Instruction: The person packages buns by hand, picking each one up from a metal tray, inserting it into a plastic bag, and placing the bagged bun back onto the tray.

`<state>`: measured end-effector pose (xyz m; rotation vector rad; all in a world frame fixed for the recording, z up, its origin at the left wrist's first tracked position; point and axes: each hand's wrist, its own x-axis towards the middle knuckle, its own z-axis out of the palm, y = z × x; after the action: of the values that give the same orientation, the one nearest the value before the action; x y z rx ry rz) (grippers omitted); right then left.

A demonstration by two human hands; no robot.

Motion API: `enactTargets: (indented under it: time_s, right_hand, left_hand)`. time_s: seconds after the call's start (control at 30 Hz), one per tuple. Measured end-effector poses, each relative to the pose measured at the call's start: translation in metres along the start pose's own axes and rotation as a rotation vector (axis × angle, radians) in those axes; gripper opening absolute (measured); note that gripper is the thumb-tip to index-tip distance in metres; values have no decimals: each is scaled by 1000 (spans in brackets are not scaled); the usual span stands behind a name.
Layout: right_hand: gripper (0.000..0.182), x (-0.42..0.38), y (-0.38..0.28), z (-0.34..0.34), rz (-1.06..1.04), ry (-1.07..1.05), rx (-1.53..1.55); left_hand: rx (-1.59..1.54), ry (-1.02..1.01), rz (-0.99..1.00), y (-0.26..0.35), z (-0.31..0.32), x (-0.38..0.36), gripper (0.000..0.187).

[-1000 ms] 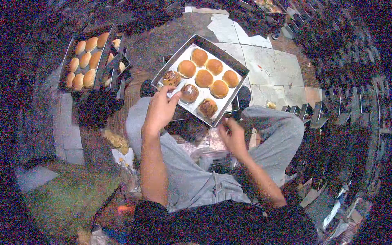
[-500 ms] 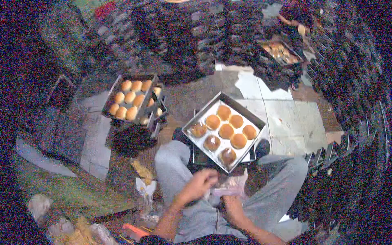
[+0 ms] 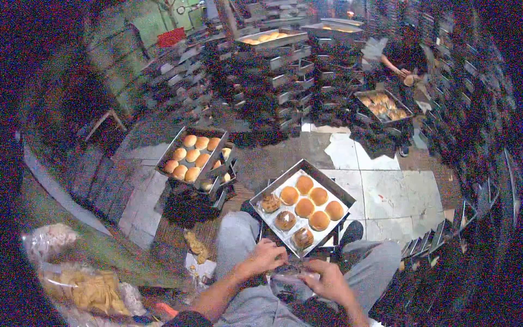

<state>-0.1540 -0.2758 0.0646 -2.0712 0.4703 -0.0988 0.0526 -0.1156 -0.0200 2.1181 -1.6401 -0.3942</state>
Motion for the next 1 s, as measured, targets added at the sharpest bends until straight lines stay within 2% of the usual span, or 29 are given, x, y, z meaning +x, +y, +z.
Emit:
enactTargets:
  time_s: [0.03,0.1,0.13,0.2,0.23,0.27,0.33,0.4,0.47,0.5,0.53,0.6,0.63,0.67,0.73,0.77,0.8,0.83,0.9,0.93,0.97,1.0]
  right_hand:
    - [35,-3,-4,-1,18,-82,78]
    - [51,-5,-4,5,-13,-185,161]
    - [51,-8,8,18,-17,-196,154]
    - [56,-6,23,40,-311,29,37]
    - [70,-6,21,40,-253,-92,-9]
    - [70,-3,18,43,-247,-98,-15]
    - [78,5,7,47,-280,-112,-61]
    - [75,12,6,48,-203,-87,-151]
    - [85,34,3,43,-372,26,-145]
    - [110,42,6,41,-402,-37,-283]
    - [110,47,8,48,-394,-39,-292]
    - [109,48,5,74,-344,99,-7]
    - [90,52,-29,84,-327,236,61]
    - [90,54,-30,94,-315,234,56]
    - [77,65,-26,110,-189,333,123]
    - [76,63,-57,108,-246,370,43]
    - [75,64,-65,111,-201,331,42]
    - [68,66,-52,120,-154,282,100]
    - [62,70,-16,130,-95,267,148]
    - [54,74,-1,126,-39,164,56]
    - [47,79,15,123,19,55,-30]
    - [47,88,34,121,32,77,-29]
  left_hand:
    - [2,16,-8,1,0,1,15]
    - [55,-18,164,7,7,2,26]
    - [53,-8,155,11,13,0,26]
    - [45,73,293,22,17,0,39]
    - [-33,90,326,26,13,1,43]
    - [-43,95,323,28,8,2,43]
    - [136,206,281,34,-9,6,55]
    - [60,202,276,48,-27,7,56]
    - [-129,307,287,58,-46,7,56]
    - [-111,318,148,64,-56,6,59]
    - [-121,321,150,57,-50,12,59]
    - [-1070,225,-234,46,-27,33,65]
    - [-1189,340,-238,55,-17,38,70]
    - [-1201,334,-242,45,-11,48,70]
    - [-1586,372,-296,8,-11,81,69]
    - [-1553,466,-345,3,-37,91,67]
    - [-1513,555,-397,-5,-60,93,65]
    - [-1519,533,-408,-23,-56,89,65]
    - [-1593,707,-578,-77,-39,98,51]
    - [-1627,784,-656,-93,-41,106,45]
    - [-1679,819,-586,-101,-40,102,46]
    - [-1725,864,-519,-100,-47,93,48]
